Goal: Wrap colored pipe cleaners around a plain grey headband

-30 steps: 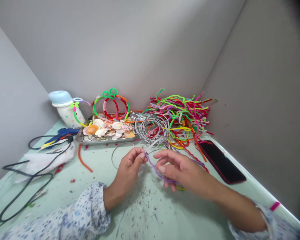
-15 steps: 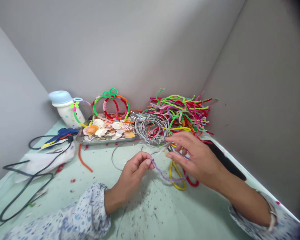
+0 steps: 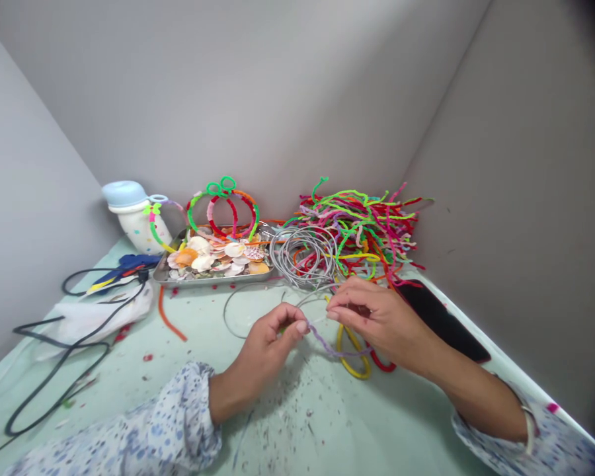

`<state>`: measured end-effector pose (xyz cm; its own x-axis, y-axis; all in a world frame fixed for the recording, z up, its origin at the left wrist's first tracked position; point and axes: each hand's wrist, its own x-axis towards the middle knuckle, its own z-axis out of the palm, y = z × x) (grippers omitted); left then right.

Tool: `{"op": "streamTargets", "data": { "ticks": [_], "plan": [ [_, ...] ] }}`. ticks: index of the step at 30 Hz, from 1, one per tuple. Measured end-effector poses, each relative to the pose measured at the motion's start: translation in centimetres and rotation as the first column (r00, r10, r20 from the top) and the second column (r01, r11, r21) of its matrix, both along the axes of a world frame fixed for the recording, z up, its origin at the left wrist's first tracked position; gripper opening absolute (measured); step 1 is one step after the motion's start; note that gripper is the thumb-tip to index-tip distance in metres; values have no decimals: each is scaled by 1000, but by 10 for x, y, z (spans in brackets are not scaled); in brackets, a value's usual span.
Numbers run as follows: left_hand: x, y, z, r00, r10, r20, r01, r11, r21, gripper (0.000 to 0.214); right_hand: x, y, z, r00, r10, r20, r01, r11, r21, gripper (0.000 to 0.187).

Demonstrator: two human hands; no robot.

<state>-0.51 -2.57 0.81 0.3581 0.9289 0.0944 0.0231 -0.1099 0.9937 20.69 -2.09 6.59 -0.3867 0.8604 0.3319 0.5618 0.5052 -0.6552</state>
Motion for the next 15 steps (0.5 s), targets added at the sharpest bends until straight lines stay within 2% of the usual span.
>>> {"op": "streamTargets", "data": {
  "ticks": [15],
  "plan": [
    [0,-2,5,997,-64,-46,66,996,58,22,-3,-2,1,999,1,-41,-3,999,-41,12]
  ]
}}
